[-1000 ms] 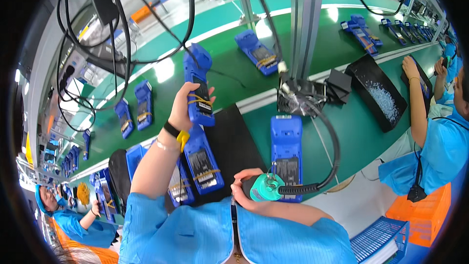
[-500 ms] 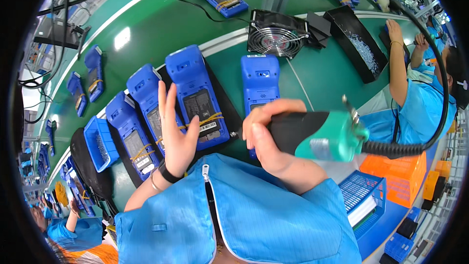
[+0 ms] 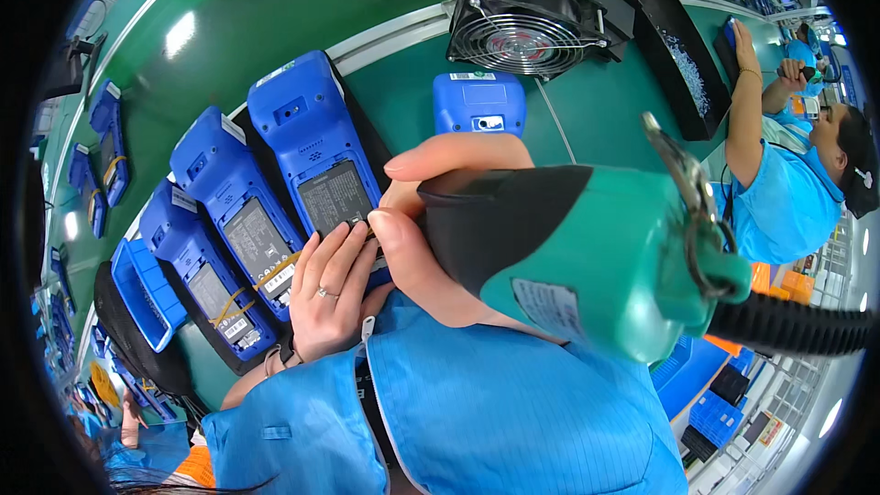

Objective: The person secures components and fasteners in handheld electronic devices using an electric screwdriver on a factory assembly line.

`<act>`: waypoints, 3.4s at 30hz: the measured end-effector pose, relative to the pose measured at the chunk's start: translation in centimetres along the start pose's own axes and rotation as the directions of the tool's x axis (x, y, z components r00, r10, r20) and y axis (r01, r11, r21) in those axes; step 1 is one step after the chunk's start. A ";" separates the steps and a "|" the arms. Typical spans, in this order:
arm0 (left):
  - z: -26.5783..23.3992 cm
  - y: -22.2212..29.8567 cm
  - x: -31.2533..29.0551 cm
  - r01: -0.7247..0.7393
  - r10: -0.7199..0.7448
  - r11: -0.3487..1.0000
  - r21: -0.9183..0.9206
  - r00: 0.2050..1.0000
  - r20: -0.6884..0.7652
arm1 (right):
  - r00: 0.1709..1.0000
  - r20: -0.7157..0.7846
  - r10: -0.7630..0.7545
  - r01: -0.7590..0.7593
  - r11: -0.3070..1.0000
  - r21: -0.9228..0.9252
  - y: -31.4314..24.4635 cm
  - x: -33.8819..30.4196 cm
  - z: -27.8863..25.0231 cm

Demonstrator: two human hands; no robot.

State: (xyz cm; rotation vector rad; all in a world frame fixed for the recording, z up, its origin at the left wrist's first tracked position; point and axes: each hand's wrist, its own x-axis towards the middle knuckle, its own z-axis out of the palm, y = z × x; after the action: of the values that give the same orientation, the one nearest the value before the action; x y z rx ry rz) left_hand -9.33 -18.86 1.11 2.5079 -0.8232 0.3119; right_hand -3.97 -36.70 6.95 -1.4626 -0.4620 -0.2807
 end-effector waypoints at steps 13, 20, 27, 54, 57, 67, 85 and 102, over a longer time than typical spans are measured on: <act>-0.4 -0.9 -0.4 -0.039 0.036 0.995 -0.094 0.999 -0.032 | 0.998 0.035 0.045 -0.048 0.996 0.073 1.3 -0.4 0.6; 0.5 -0.7 -1.3 -0.017 0.000 0.994 -0.108 0.989 -0.150 | 0.998 -0.054 0.015 -0.025 0.982 -0.189 0.8 -0.9 2.4; 1.6 0.2 -0.6 -0.095 0.069 0.992 -0.079 0.957 -0.283 | 0.996 -0.011 0.085 -0.085 0.996 0.016 1.5 -0.7 0.1; -0.3 0.1 -0.7 0.004 -0.006 0.997 -0.081 0.999 -0.035 | 0.997 -0.057 0.043 -0.036 0.991 0.126 -1.9 -3.9 0.1; -0.3 0.0 -0.7 0.003 -0.006 0.997 -0.082 1.000 -0.026 | 0.998 -0.010 0.064 -0.062 0.990 0.128 -1.7 -4.1 -0.2; -0.4 -0.1 -0.7 0.020 -0.023 0.995 -0.097 0.999 -0.037 | 0.996 0.086 0.034 -0.044 0.991 0.124 -0.8 -4.3 -0.1; -0.4 -0.2 -1.3 -0.007 0.005 0.996 -0.085 1.000 -0.030 | 0.995 0.103 0.017 -0.016 1.000 -0.008 -1.4 -4.4 1.5; -1.6 0.1 -3.7 -0.125 0.124 0.992 0.020 0.992 0.008 | 0.999 -0.052 -0.006 0.010 0.997 0.078 -1.8 -1.9 3.8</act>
State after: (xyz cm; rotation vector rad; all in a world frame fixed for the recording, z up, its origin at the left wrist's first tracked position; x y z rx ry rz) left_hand -12.44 -16.27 1.22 2.4825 -0.9863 0.3550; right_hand -6.93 -33.28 7.88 -1.3741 -0.4328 -0.3033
